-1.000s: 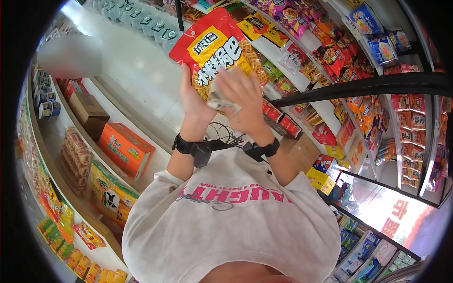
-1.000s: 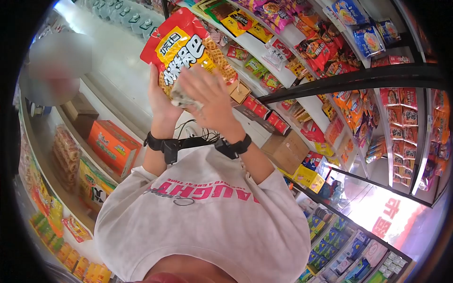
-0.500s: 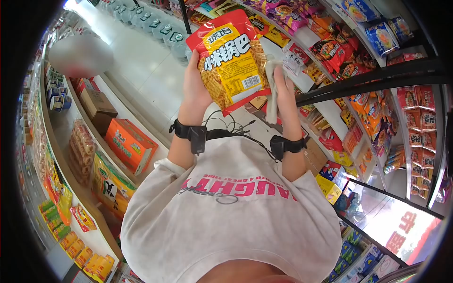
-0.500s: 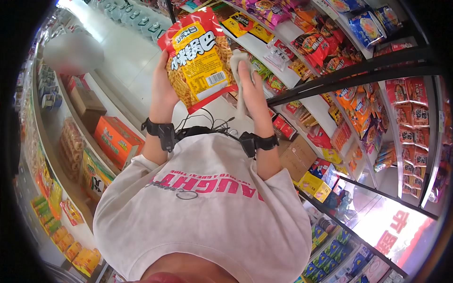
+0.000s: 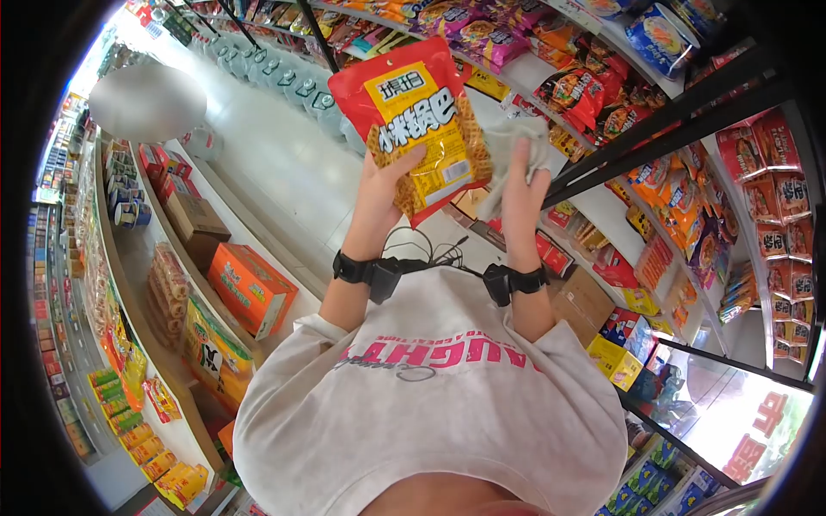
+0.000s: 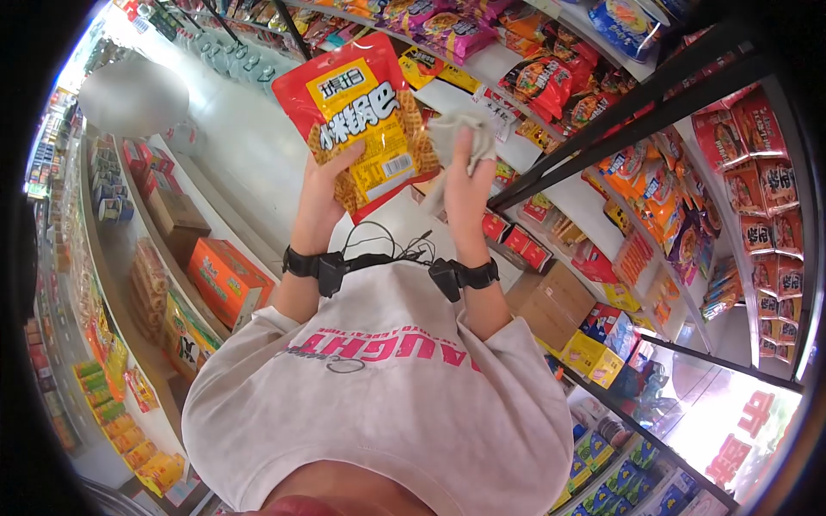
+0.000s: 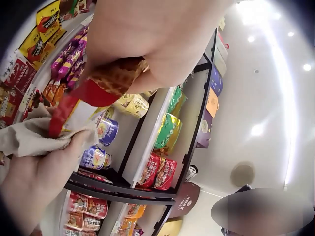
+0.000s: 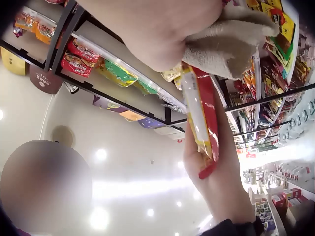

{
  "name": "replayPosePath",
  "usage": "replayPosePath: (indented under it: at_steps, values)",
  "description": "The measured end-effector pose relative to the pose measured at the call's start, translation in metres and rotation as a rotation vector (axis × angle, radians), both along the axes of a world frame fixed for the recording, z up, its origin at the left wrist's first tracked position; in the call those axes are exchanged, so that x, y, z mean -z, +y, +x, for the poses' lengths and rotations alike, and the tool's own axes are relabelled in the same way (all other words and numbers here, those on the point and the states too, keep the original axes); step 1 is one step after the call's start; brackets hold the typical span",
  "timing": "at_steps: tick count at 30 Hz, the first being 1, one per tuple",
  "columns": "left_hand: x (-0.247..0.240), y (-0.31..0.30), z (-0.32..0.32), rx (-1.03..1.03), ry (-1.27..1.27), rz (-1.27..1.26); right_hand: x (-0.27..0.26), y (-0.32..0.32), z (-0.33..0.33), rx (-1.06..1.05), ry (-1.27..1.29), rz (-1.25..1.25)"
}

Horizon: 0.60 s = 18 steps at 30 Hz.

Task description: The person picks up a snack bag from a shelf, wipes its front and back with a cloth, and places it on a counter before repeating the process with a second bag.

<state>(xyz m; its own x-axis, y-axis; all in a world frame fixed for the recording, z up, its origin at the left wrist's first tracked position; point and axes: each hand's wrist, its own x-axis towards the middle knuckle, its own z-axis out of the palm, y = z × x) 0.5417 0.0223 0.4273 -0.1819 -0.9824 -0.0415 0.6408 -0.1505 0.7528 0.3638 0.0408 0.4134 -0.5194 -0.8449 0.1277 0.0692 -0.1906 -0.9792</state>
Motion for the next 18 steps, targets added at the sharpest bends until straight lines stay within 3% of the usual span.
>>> replayPosePath:
  at_steps: [1,4,6,9,11,13,16,18]
  values:
    - [0.001,0.002,-0.005,0.002,-0.056,-0.025,-0.006,0.003,-0.008,0.027,-0.062,0.026]
    - [0.020,0.009,-0.029,-0.025,-0.208,-0.109,-0.003,0.009,-0.006,-0.270,0.170,-0.093]
    - [0.030,0.017,-0.049,-0.020,-0.303,-0.215,-0.005,0.014,0.003,-0.167,0.975,-0.248]
    - [0.015,0.017,-0.055,0.169,-0.362,-0.170,0.009,0.001,-0.021,-0.280,0.773,-0.301]
    - [0.014,0.021,-0.055,0.302,-0.392,-0.071,0.014,-0.016,-0.032,-0.227,0.649,-0.275]
    - [0.026,0.027,-0.059,0.323,-0.453,-0.130,0.018,-0.034,-0.042,-0.146,0.570,-0.277]
    - [0.025,0.034,-0.060,0.345,-0.493,-0.180,0.005,-0.046,-0.056,-0.425,0.103,0.144]
    - [0.021,0.035,-0.058,0.326,-0.453,-0.161,0.003,-0.042,-0.046,-0.362,0.261,0.036]
